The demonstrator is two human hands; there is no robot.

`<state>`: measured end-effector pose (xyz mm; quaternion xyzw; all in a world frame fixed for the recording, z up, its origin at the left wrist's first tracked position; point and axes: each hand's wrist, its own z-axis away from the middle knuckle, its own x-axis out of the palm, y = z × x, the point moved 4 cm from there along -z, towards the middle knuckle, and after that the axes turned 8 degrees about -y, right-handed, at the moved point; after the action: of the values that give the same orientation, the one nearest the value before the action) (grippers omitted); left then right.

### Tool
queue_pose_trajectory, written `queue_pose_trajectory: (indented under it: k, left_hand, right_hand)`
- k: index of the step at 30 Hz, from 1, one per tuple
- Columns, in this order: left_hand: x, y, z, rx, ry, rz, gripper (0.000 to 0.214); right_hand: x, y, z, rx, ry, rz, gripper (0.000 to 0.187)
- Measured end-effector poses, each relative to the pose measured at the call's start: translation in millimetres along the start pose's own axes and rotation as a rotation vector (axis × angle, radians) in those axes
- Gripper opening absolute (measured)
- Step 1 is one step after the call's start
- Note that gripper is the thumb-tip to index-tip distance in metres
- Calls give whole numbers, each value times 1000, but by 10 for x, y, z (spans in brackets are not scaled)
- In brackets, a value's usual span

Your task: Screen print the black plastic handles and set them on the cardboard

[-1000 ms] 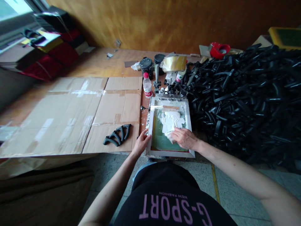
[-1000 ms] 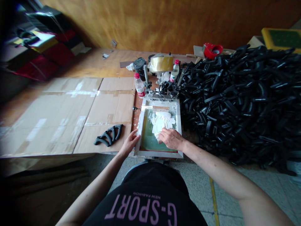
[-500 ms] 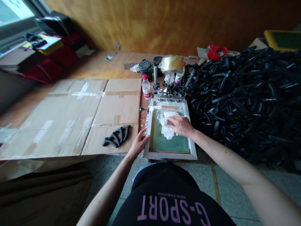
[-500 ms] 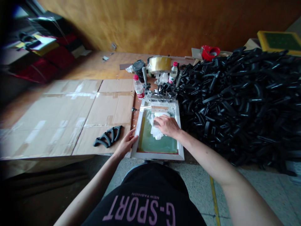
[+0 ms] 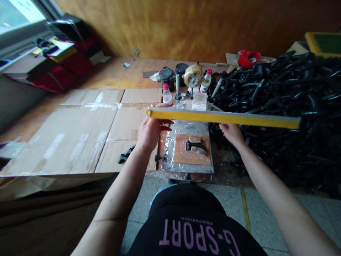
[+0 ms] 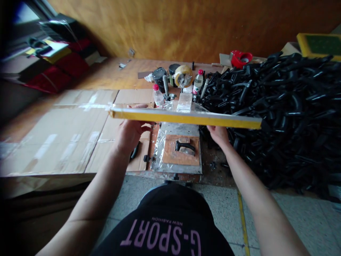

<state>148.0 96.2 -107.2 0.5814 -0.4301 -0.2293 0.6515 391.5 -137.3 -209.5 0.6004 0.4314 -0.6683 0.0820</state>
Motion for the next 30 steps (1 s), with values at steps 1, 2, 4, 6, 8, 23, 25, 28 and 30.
queue_pose_trajectory:
  k: [1, 2, 4, 6, 8, 23, 25, 28, 30]
  left_hand:
    - [44, 37, -69, -6, -10, 23, 48]
    - [79, 58, -114, -6, -8, 43, 50]
    - [115, 36, -115, 25, 44, 82, 49]
    - [116, -110, 21, 50, 128, 114, 47]
    - [145, -408, 264, -68, 125, 117, 46]
    - [-1080, -1594, 1434, -563, 529, 11, 36]
    - [-1704, -1586, 1600, -657, 695, -312, 39]
    - [-2350, -1594, 1769, -774, 778, -489, 42]
    - [-2575, -1611, 1772, -846, 749, -572, 43]
  right_hand:
    - [207, -21, 134, -12, -60, -17, 21]
    - [422, -81, 262, -60, -158, -36, 18]
    - [749, -230, 469, -156, -261, 5, 19]
    - [915, -345, 575, -211, -296, 62, 20]
    - [933, -427, 618, -225, -283, 101, 16]
    - [705, -744, 733, -351, -84, 37, 25]
    - [680, -186, 454, -184, -59, 118, 29]
    - [819, 432, 187, -84, -153, 184, 29]
    - [952, 623, 113, -81, -216, 179, 25]
